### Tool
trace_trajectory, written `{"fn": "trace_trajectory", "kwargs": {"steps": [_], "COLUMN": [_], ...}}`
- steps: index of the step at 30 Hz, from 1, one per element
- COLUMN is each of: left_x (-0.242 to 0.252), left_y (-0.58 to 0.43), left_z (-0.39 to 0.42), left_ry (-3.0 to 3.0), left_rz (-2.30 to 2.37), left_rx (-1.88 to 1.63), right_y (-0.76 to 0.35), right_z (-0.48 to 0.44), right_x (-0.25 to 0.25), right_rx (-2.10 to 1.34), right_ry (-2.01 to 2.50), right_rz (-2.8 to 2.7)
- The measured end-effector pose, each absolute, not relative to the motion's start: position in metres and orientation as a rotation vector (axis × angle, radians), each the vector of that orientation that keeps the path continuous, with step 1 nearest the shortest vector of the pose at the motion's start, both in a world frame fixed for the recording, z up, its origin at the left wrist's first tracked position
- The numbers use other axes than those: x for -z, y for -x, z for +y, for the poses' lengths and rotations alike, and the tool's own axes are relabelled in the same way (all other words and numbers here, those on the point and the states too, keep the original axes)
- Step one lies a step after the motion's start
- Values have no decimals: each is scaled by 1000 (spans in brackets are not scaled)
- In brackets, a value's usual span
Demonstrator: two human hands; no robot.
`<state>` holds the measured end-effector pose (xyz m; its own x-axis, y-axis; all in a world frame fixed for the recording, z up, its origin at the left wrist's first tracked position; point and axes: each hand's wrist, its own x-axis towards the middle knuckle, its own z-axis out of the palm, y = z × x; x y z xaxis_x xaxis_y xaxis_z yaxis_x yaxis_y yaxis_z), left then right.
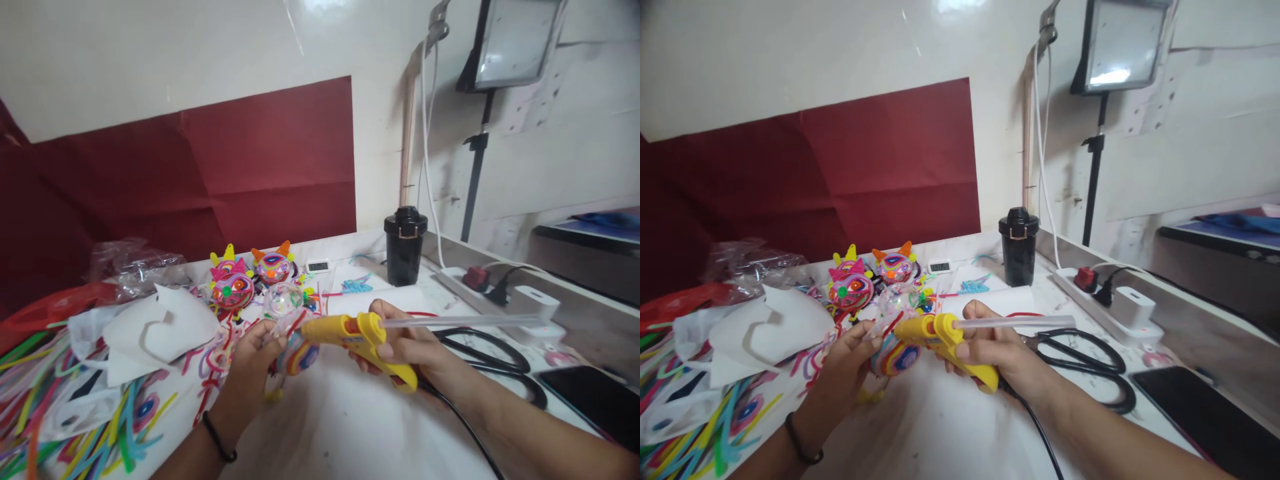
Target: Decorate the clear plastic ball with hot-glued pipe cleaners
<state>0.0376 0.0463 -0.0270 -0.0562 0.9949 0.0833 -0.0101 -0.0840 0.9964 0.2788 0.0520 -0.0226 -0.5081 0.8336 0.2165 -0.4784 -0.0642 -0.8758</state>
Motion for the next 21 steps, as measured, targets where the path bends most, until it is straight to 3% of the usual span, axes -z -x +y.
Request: {"fn": "trace_trajectory", "kwargs": {"steps": [21], "left_x": [38], "left_y": [-43], "left_z": [58], "left_ry": [-1261], "left_rz": [1288], "left_rx": [-1322], "right_y": [-284], "right_z": [58], "right_x": [30], "right_rx": [-1722], "right_ry": [484], "right_rz": [-1226]}}
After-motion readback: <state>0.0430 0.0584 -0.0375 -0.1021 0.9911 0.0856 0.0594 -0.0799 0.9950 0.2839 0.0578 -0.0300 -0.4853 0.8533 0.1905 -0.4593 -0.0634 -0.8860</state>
